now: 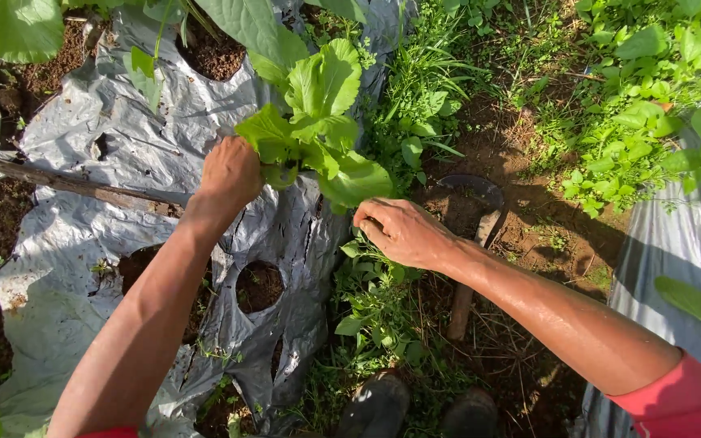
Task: The person uses a sickle to cut weeds and grass growing between rows of leafy green plants in a garden bed covered with plastic mulch. They then pull the cut weeds by hand and toss them aside, occasionally adjusting the plastic sheeting around the plants.
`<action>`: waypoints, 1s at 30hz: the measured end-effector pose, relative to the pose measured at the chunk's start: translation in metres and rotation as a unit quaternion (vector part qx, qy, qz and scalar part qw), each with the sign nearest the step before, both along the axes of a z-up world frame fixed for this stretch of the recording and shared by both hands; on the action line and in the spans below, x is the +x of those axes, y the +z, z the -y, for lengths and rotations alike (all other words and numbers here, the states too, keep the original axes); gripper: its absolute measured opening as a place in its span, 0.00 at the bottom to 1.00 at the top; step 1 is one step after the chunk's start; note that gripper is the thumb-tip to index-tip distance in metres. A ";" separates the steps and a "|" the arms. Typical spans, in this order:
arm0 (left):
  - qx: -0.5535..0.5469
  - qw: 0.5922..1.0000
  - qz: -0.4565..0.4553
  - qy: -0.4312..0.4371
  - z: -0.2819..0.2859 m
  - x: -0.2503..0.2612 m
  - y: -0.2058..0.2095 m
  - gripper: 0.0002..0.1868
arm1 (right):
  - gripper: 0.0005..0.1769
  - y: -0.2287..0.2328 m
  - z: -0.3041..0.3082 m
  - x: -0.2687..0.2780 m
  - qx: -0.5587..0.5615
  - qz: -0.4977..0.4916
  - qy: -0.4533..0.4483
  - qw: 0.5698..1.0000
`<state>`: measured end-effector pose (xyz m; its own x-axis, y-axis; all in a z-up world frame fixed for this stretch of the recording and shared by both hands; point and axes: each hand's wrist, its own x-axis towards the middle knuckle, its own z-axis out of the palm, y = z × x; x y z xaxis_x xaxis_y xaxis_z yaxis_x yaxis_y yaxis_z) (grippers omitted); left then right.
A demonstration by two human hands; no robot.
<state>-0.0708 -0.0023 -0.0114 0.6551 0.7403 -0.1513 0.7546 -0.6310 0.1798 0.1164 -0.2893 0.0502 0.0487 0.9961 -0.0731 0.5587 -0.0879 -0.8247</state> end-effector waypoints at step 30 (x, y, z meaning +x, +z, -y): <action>-0.196 0.905 -0.215 -0.310 0.224 0.033 0.073 0.40 | 0.39 -0.302 0.188 0.135 -0.237 -0.178 -0.408 0.864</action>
<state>-0.0383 -0.2259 0.0619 0.7445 0.0844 -0.6622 0.3298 -0.9090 0.2549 0.2512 -0.4775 -0.2521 0.6103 0.4959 -0.6178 -0.1301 -0.7066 -0.6956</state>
